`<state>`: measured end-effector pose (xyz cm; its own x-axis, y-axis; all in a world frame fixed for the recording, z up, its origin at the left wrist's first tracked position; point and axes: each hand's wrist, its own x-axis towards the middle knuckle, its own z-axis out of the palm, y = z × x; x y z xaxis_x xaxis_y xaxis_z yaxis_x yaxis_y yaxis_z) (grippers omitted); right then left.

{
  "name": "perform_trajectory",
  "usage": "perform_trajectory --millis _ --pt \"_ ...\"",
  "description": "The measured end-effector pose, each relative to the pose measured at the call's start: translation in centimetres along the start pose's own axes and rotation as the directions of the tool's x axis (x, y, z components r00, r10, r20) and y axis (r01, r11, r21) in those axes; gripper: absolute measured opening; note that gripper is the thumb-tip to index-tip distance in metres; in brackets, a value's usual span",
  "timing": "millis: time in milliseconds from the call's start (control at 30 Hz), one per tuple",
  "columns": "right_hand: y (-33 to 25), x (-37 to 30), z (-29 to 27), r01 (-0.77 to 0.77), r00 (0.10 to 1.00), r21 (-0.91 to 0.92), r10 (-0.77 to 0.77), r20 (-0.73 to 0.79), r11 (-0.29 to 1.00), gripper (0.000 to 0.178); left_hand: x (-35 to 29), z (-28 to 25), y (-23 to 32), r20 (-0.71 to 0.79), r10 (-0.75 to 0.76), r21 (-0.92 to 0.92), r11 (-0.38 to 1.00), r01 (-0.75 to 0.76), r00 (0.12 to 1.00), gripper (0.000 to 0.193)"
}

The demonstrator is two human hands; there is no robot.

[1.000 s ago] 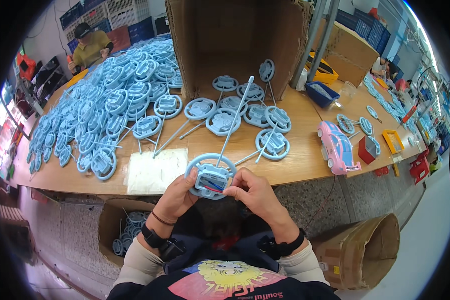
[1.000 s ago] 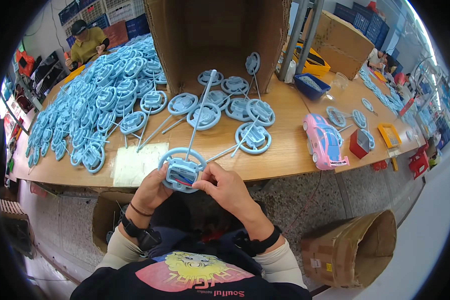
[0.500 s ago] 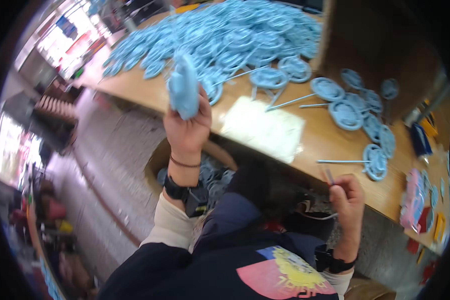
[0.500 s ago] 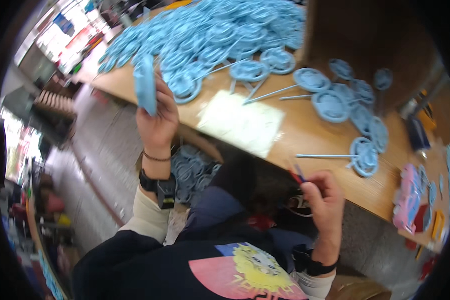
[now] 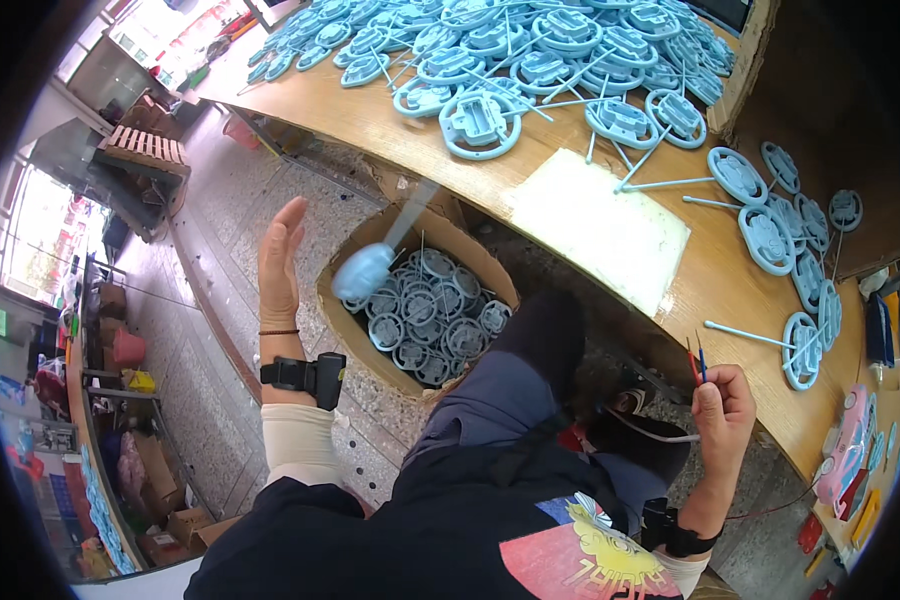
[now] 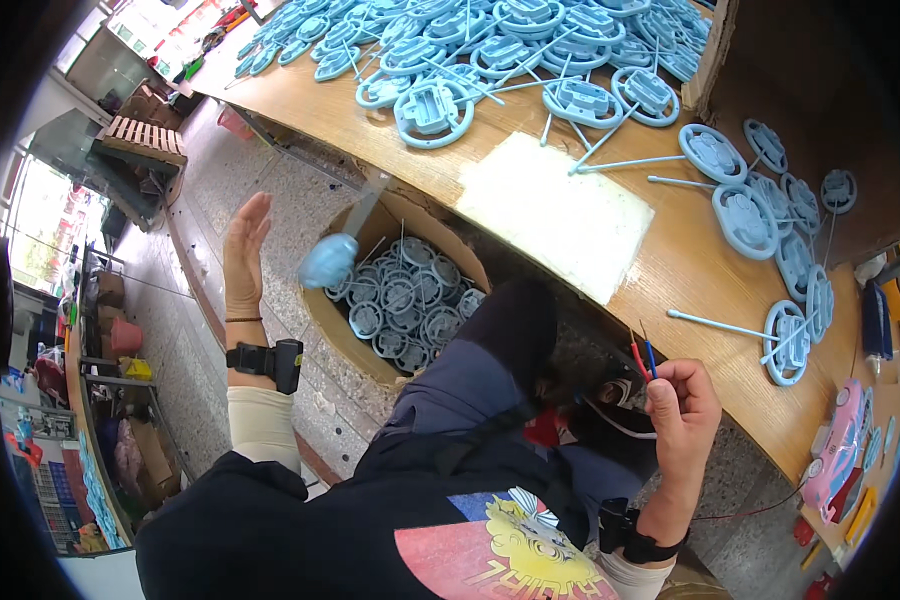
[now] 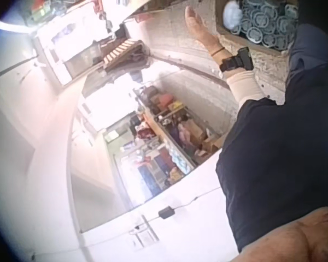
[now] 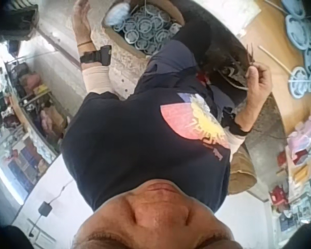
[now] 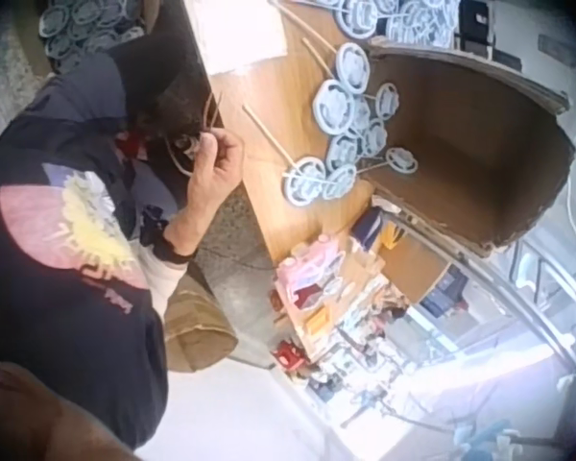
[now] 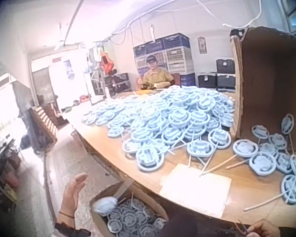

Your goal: The person repeatedly picks up light blue plastic steering wheel components with attached rods from a table, uses a red-handled tool to manipulate the central part of each component, and places the finished items into a cardboard box. The process is repetitive and involves handling one item at a time.

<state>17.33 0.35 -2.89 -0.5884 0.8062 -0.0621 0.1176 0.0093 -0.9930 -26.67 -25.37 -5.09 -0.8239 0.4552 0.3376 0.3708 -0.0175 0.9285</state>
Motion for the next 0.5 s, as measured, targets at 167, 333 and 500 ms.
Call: perform_trajectory --millis 167,333,500 --pt "-1.3 -0.3 2.6 0.177 0.979 -0.080 -0.167 0.121 0.981 0.017 2.2 6.7 10.7 0.220 0.436 -0.975 0.105 0.194 0.873 0.045" --pt "-5.1 -0.9 6.2 0.386 0.884 -0.153 -0.318 0.343 0.910 0.017 3.0 14.0 22.4 0.111 0.629 -0.686 -0.511 0.517 0.769 0.018" --pt "-7.7 -0.6 6.7 0.488 0.810 0.010 -0.458 0.367 0.873 0.029 2.1 19.5 25.8 0.109 0.656 -0.384 -0.666 0.640 0.747 0.024"
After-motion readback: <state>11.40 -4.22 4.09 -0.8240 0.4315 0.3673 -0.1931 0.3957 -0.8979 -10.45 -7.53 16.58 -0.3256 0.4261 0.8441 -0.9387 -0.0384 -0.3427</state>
